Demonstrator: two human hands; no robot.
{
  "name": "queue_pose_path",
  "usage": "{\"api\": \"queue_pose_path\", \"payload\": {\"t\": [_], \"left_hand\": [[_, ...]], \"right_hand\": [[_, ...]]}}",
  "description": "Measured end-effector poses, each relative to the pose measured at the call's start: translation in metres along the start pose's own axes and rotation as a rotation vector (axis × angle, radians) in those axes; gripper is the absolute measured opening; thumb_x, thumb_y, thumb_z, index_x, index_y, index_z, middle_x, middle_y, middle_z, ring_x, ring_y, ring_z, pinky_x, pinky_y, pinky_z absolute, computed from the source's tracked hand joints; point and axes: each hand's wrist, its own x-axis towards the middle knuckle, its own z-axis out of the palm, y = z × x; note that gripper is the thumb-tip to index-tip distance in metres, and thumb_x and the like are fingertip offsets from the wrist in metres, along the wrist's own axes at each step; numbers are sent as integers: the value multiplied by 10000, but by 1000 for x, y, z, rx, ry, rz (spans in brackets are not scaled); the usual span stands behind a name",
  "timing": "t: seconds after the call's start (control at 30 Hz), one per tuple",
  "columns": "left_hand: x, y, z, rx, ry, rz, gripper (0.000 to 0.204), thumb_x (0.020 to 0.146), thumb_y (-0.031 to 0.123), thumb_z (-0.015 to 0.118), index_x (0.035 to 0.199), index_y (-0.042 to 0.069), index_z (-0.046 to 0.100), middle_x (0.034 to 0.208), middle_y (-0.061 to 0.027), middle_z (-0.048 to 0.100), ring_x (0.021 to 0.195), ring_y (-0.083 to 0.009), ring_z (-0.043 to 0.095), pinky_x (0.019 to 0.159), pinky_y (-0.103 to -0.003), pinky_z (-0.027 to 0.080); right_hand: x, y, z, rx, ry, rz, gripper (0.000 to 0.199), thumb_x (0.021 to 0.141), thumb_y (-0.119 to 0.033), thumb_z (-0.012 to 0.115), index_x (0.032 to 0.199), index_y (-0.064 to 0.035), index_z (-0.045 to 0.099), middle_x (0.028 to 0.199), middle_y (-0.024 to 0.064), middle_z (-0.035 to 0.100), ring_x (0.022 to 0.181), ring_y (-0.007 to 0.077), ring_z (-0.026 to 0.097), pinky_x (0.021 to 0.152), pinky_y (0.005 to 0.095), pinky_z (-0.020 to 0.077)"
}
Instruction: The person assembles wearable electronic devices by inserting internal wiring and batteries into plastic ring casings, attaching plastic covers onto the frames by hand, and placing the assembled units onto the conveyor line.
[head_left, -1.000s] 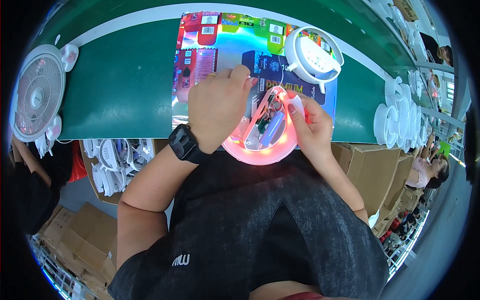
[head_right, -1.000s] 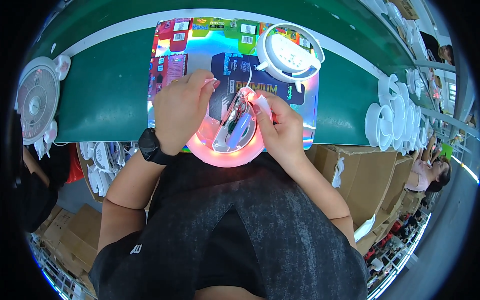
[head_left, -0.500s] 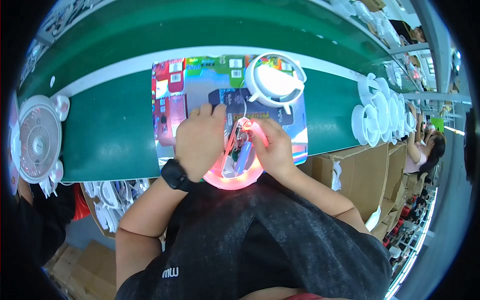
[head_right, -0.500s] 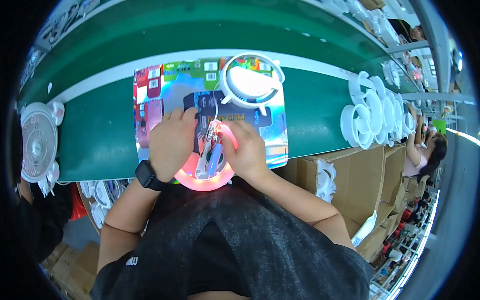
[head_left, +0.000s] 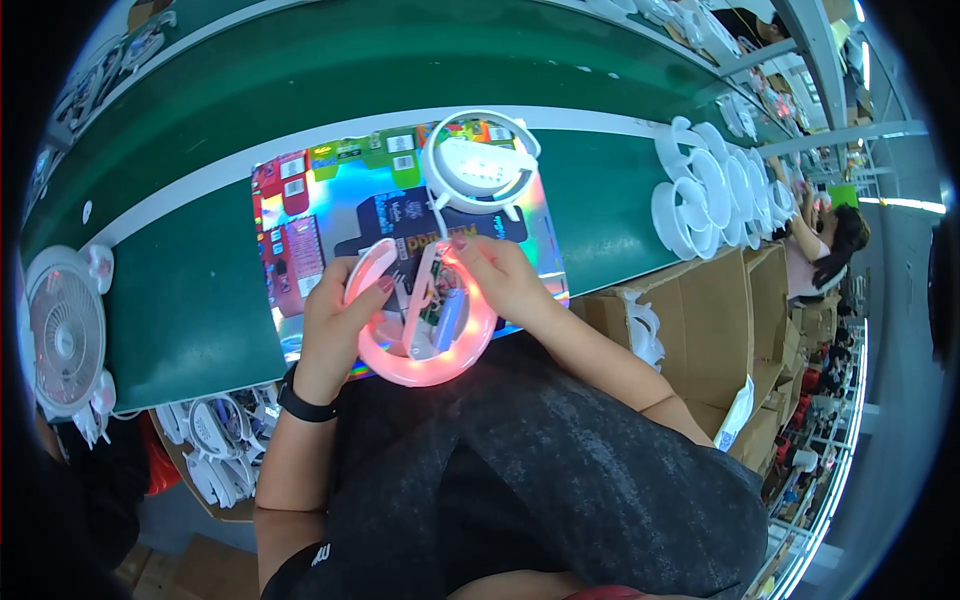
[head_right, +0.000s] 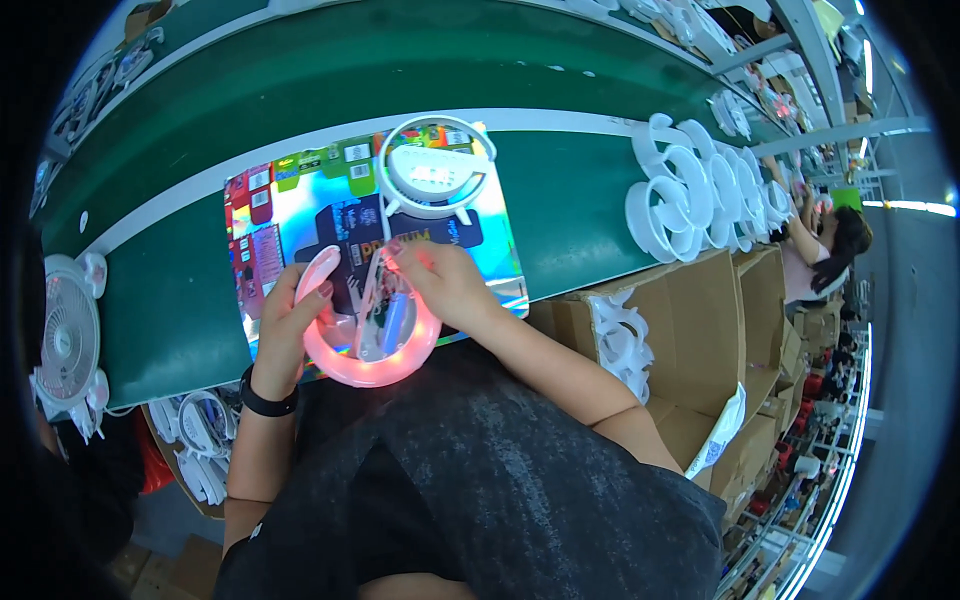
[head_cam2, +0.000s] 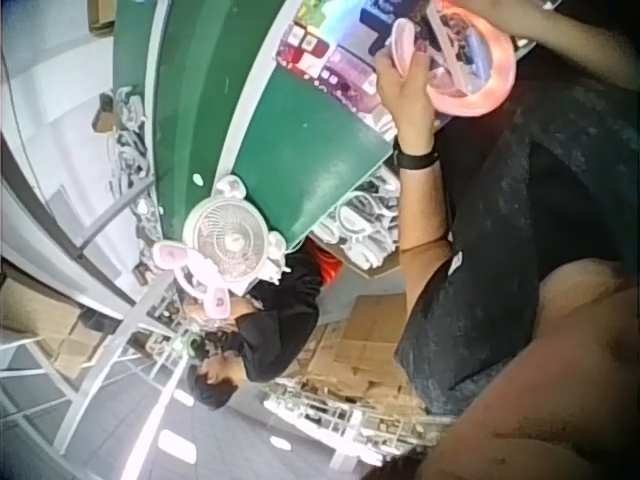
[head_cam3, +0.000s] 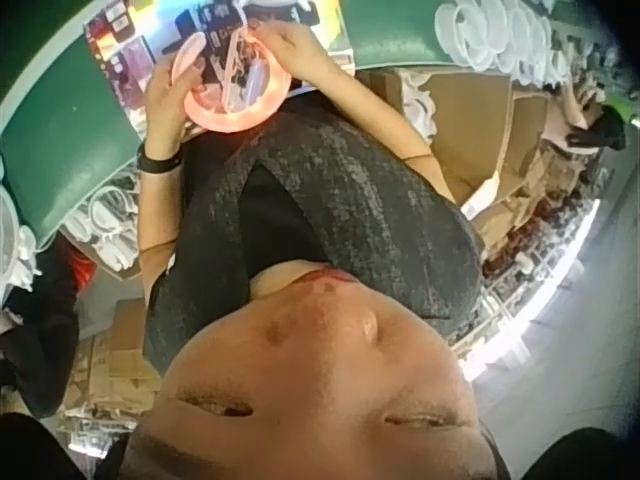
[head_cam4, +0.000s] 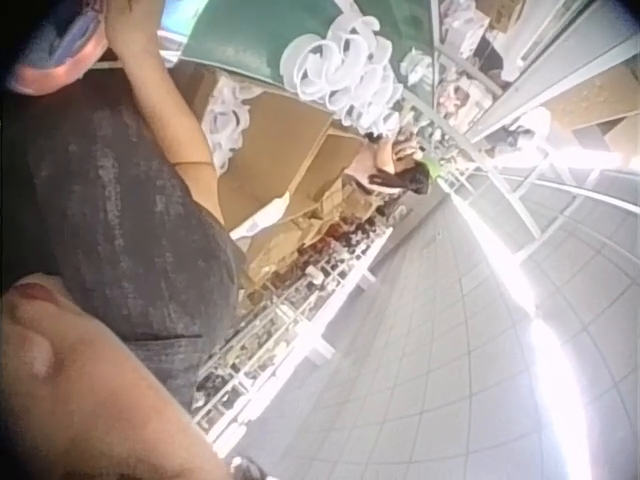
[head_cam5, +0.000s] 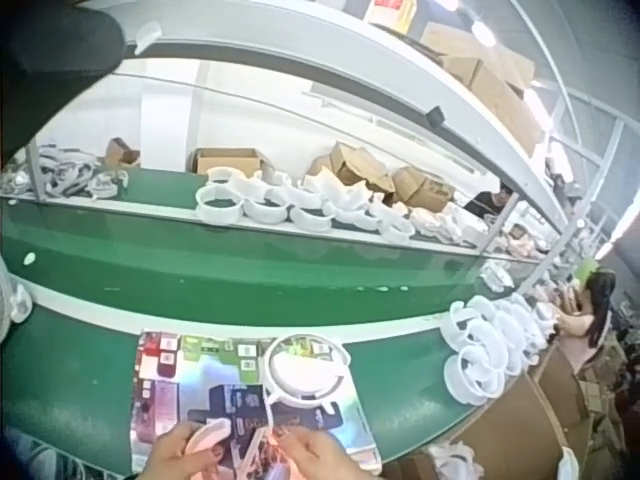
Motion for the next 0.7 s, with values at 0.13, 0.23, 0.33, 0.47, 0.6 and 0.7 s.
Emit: {"api": "queue_pose_path", "payload": {"t": [0.13,0.23,0.33,0.47,0.6,0.7], "left_hand": [[-2,-10,1,-83,7,26,328,910,152,678,1176,-3,565,944,-24,624,713,-66,560,634,-200,450],[2,-2,1,12,-5,38,349,930,172,671,1221,14,561,951,-18,623,751,-71,576,655,-201,461],[3,1,0,-70,-62,63,493,920,250,698,1314,29,502,1048,-43,615,869,-101,596,738,-229,492],[-6,-13,18,-193,-28,124,632,892,194,719,1399,28,379,1122,-89,603,957,-140,608,837,-278,505],[-11,-27,26,-178,91,139,587,869,73,691,1367,28,381,1095,-90,610,985,-147,599,872,-286,487],[-10,-35,19,-120,155,215,488,879,76,675,1303,16,441,1045,-53,607,912,-113,586,806,-265,487]], "right_hand": [[2,-8,4,-183,20,-58,568,1010,-484,422,799,-10,653,707,196,628,677,389,619,607,454,460],[5,-2,3,-123,92,-107,557,1008,-478,437,802,-10,656,711,195,629,669,385,618,605,439,466],[10,-7,3,3,211,-114,534,1017,-457,463,872,14,669,738,118,655,691,217,624,637,347,473],[23,-18,-5,324,249,11,529,1037,-457,447,929,10,671,801,21,623,778,79,525,710,256,444],[27,-7,-3,465,263,30,487,1042,-436,451,867,-21,637,800,-14,582,759,69,473,700,237,411],[19,-17,6,381,356,41,445,1056,-373,431,817,-42,609,736,-35,520,704,62,438,634,254,392]]}}
